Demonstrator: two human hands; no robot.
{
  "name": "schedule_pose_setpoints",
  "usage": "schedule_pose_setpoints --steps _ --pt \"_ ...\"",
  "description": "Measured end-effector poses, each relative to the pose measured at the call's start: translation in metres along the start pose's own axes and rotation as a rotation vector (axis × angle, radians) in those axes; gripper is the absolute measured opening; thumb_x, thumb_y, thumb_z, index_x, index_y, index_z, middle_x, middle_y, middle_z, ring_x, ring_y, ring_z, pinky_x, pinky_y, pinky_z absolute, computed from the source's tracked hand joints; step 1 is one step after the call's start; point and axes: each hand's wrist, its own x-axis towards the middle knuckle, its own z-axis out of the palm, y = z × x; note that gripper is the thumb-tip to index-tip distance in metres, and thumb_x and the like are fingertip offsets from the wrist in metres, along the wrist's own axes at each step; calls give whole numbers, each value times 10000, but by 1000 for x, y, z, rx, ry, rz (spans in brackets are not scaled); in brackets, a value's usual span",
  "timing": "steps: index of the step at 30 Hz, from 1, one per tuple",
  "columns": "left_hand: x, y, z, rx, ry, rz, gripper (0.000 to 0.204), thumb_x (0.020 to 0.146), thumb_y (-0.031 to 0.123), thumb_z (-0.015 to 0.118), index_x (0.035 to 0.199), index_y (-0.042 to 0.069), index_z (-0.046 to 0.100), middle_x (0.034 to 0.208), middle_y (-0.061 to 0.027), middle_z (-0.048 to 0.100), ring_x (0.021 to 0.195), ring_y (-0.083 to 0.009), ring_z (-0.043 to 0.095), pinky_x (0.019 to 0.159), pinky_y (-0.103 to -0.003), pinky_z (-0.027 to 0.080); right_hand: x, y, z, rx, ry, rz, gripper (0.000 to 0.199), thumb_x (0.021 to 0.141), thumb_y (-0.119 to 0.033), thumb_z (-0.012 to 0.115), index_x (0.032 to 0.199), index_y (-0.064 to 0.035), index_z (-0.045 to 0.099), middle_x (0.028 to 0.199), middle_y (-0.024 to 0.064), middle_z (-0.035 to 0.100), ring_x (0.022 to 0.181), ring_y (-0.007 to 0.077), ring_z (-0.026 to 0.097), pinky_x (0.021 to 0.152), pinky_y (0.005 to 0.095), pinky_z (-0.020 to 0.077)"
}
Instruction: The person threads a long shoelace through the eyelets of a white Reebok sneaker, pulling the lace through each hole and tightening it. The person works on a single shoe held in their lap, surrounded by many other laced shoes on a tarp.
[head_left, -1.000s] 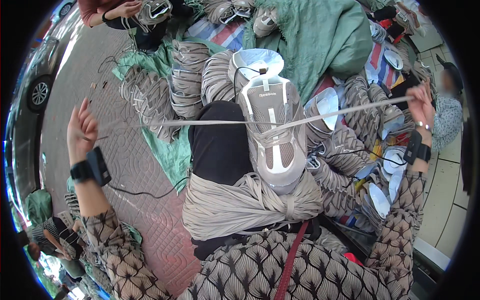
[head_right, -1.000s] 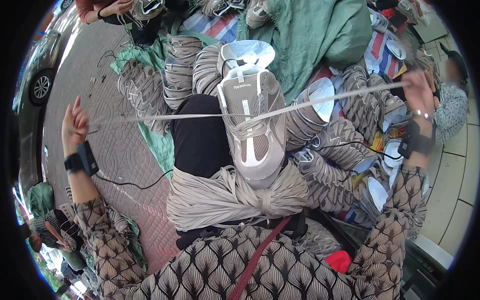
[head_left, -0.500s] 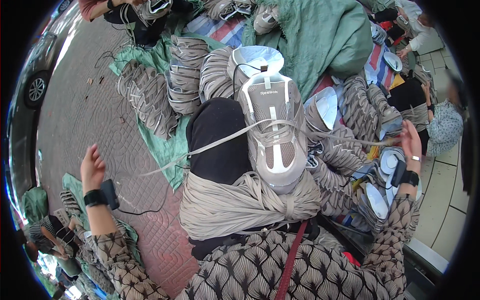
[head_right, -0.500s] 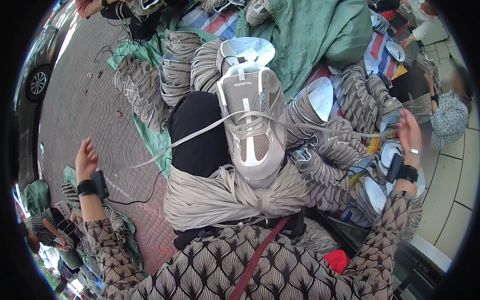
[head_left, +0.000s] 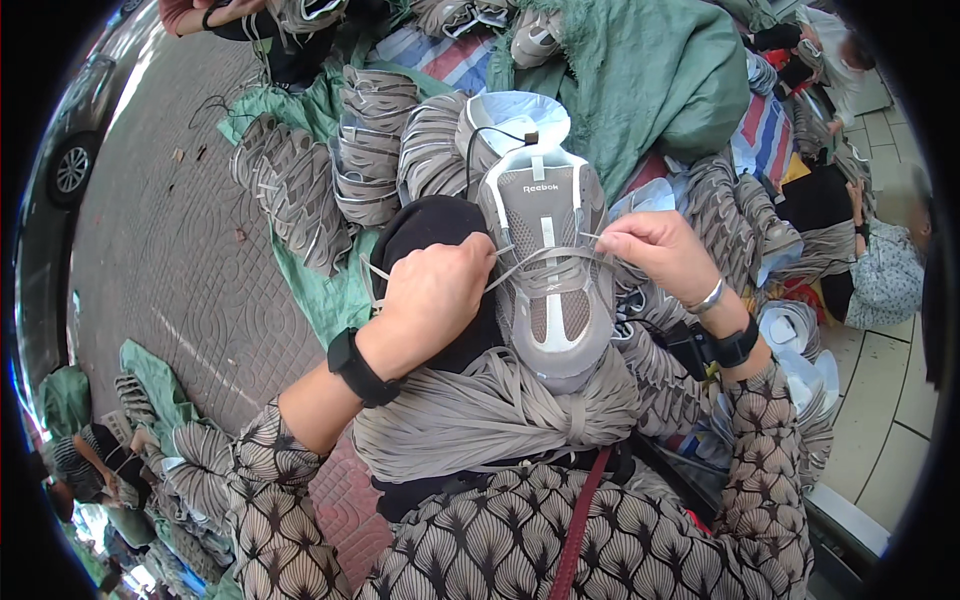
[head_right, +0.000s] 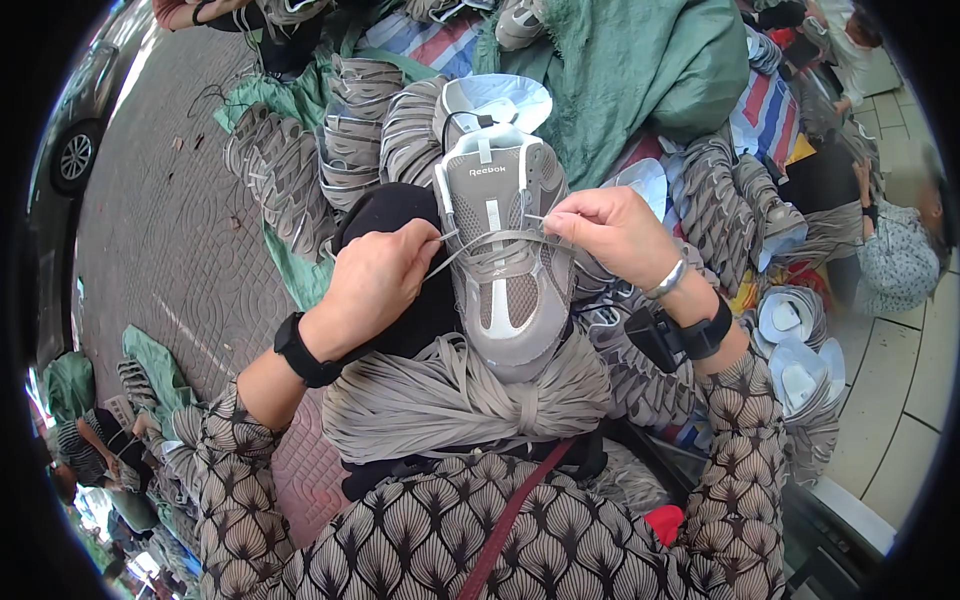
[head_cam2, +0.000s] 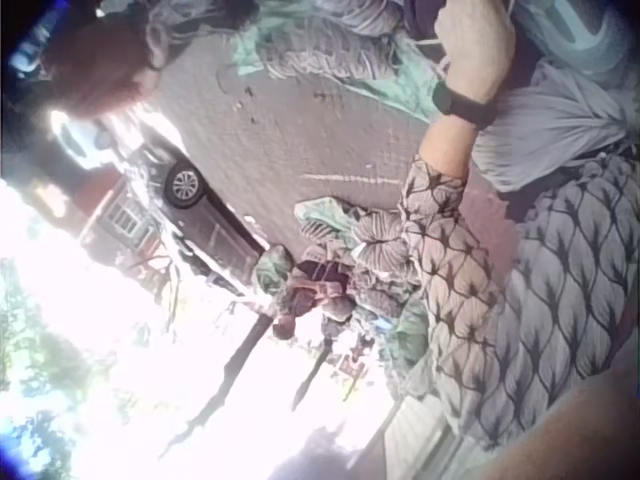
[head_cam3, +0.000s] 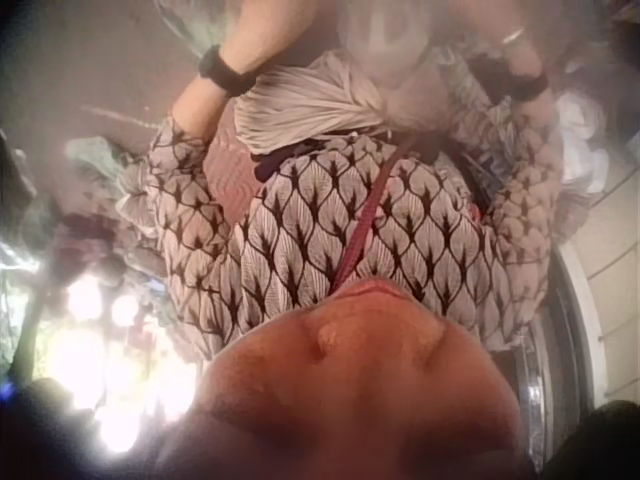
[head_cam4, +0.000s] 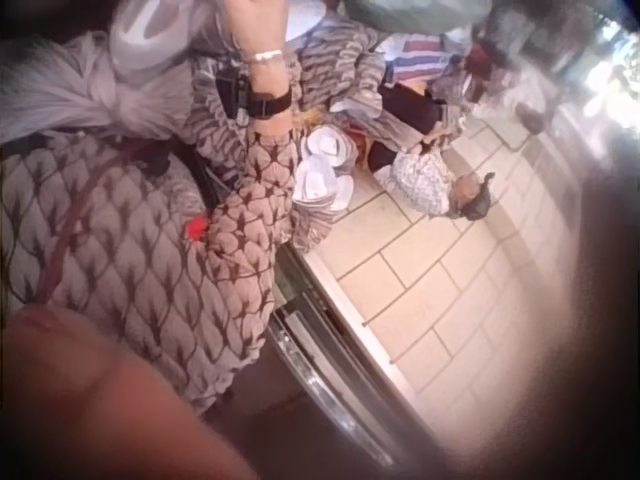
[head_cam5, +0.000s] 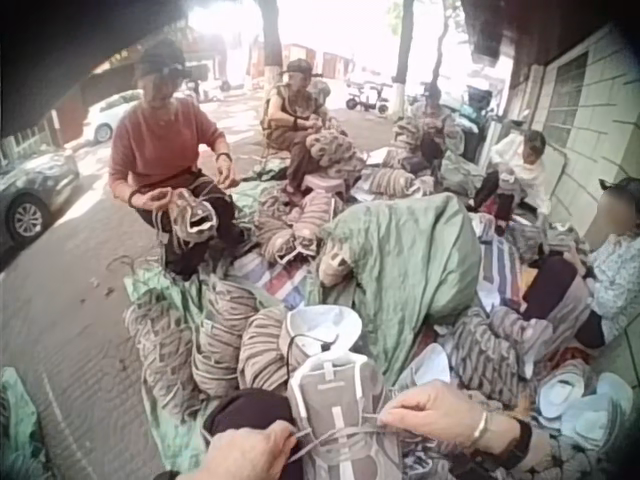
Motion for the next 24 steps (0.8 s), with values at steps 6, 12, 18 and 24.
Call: schedule_pose_setpoints --steps 6,12,18,24 --pt "-4 6 0 32 -30 -22 178 936 226 554 863 70 598 656 -170 622 627 -375 625 570 -489 486 0 -4 3 35 -43 132 148 885 -119 642 875 16 705 749 -22 656 674 9 539 600 188 424" --pt "-7 7 1 21 -25 -7 169 908 219 570 834 71 605 637 -172 616 606 -377 623 557 -491 490 5 -3 3 205 -99 188 135 871 -100 637 805 9 683 745 -24 647 671 15 539 589 194 426" --pt "-8 6 1 20 -23 -13 150 892 196 562 825 68 605 625 -168 613 592 -374 622 552 -483 492 6 -8 18 -239 80 -4 84 797 -94 632 768 -20 661 646 64 633 562 112 567 551 255 444" --pt "-6 9 1 14 -15 1 155 892 194 555 808 72 601 613 -165 607 587 -373 621 549 -482 491 11 -5 38 -682 276 -326 125 755 -116 605 714 2 613 630 156 610 530 279 601 528 353 458"
